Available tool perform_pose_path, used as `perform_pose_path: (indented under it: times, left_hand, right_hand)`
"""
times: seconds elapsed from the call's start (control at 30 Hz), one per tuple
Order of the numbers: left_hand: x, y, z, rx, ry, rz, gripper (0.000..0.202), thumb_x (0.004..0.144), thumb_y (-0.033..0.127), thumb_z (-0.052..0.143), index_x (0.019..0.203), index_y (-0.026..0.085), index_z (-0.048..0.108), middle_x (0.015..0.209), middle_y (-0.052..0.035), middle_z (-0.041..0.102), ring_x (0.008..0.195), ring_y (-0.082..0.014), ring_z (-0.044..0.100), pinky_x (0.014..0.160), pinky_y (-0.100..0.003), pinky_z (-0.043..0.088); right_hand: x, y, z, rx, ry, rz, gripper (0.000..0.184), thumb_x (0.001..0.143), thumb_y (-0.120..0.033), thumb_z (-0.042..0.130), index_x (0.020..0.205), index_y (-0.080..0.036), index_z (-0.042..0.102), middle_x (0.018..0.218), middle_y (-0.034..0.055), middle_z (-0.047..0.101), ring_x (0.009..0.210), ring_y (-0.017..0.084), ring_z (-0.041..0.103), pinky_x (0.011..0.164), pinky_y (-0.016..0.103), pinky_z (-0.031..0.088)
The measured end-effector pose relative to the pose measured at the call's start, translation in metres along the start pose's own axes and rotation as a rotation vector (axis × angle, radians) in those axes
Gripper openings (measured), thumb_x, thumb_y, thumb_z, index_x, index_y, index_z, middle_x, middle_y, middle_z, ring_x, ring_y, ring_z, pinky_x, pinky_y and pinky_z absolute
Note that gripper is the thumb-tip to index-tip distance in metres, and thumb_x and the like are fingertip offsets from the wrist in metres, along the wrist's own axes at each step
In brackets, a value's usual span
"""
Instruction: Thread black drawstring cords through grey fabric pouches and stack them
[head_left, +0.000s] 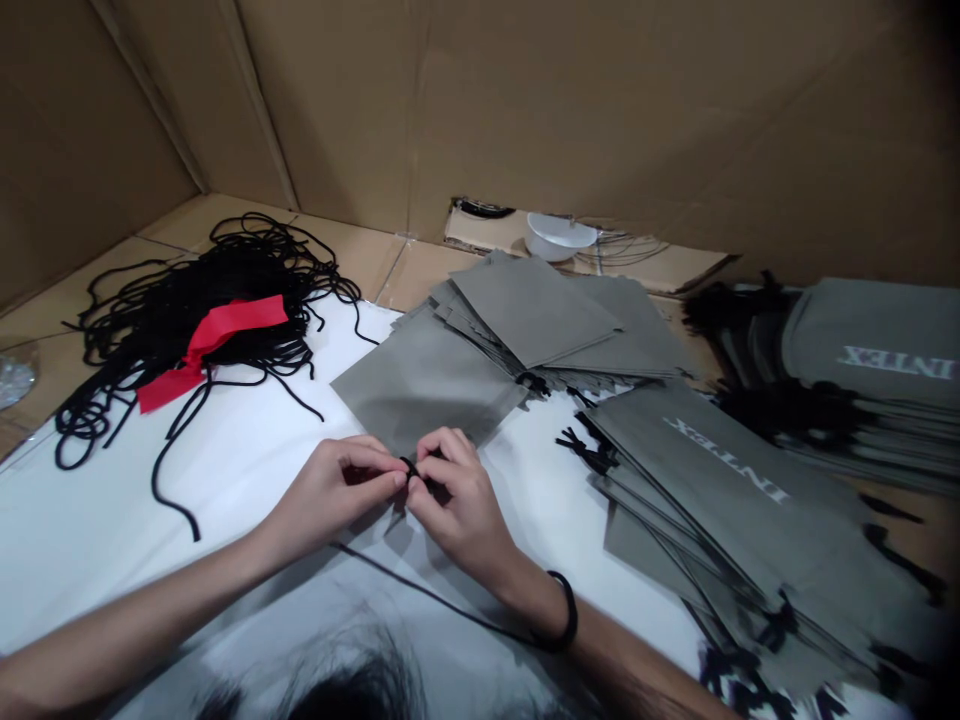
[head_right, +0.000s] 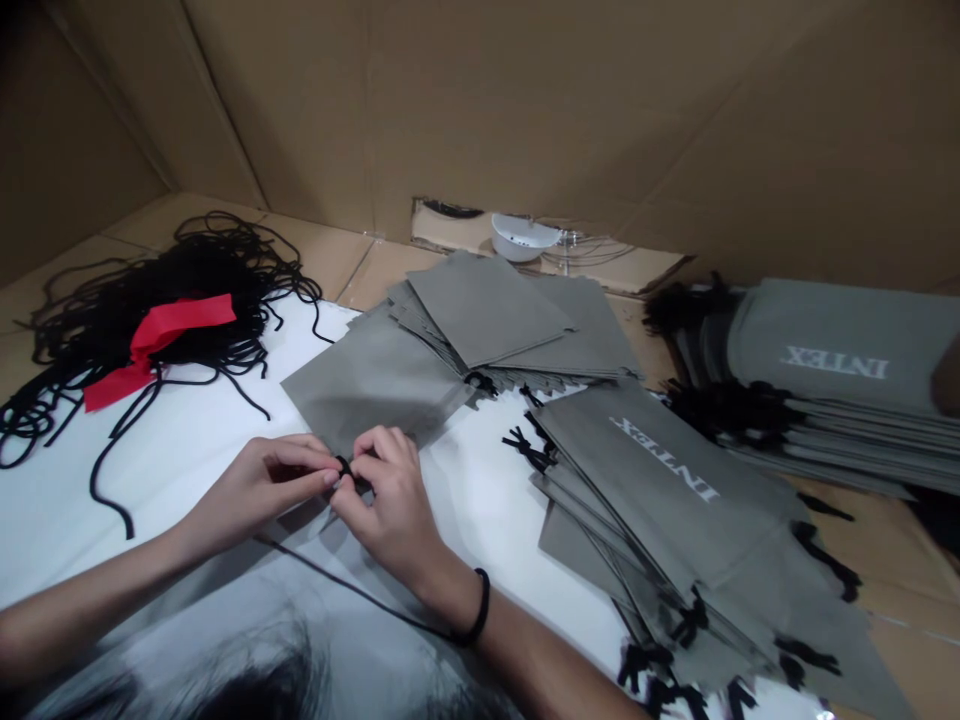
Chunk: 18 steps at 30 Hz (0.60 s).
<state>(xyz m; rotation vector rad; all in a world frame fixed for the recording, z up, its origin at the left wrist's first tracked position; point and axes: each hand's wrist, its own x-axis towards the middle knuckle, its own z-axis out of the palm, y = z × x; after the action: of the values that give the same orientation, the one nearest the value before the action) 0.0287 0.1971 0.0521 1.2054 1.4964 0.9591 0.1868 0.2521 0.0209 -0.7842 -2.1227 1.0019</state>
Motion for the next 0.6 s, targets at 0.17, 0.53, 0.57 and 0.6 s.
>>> perform_pose_path:
  times: [0.17,0.53,0.57,0.6]
  left_hand:
    - [-0.0002,-0.0005,0.0005,-0.116,0.046,-0.088,0.013,0.071,0.025,0.070,0.073,0.015,0.077,0.075,-0.0056,0.066,0.066,-0.0130,0.058,0.056,-0.022,0.043]
    - [0.0024,0.0043,-0.0032,-0.220,0.018,-0.305,0.012,0.062,0.024,0.077,0.067,0.013,0.075,0.064,-0.0005,0.061,0.048,-0.0054,0.045,0.039,-0.016,0.031]
    - [0.0029,0.0042,-0.0040,-0.226,0.014,-0.311,0.012,0.061,0.023,0.077,0.068,0.013,0.074,0.064,-0.0002,0.061,0.048,-0.0052,0.045,0.039,-0.016,0.030]
    - [0.0033,0.0040,-0.0047,-0.230,0.010,-0.315,0.013,0.061,0.022,0.077,0.069,0.013,0.074,0.063,0.0001,0.061,0.048,-0.0051,0.045,0.039,-0.015,0.030]
  right_hand:
    - [-0.0019,-0.0007,0.0004,-0.030,0.008,-0.036,0.019,0.083,-0.017,0.049,0.064,-0.019,0.046,0.082,0.0027,0.049,0.080,0.016,0.044,0.074,0.034,0.037]
    - [-0.0055,-0.0032,0.0017,-0.154,0.018,-0.132,0.015,0.085,-0.016,0.045,0.070,-0.018,0.049,0.085,0.0052,0.050,0.083,0.018,0.045,0.075,0.034,0.039]
    - [-0.0056,-0.0034,0.0017,-0.156,0.015,-0.136,0.015,0.085,-0.016,0.045,0.071,-0.018,0.050,0.085,0.0054,0.050,0.083,0.018,0.045,0.075,0.034,0.039]
    - [-0.0057,-0.0037,0.0016,-0.158,0.009,-0.135,0.015,0.085,-0.016,0.044,0.071,-0.018,0.050,0.086,0.0057,0.050,0.083,0.019,0.045,0.075,0.035,0.039]
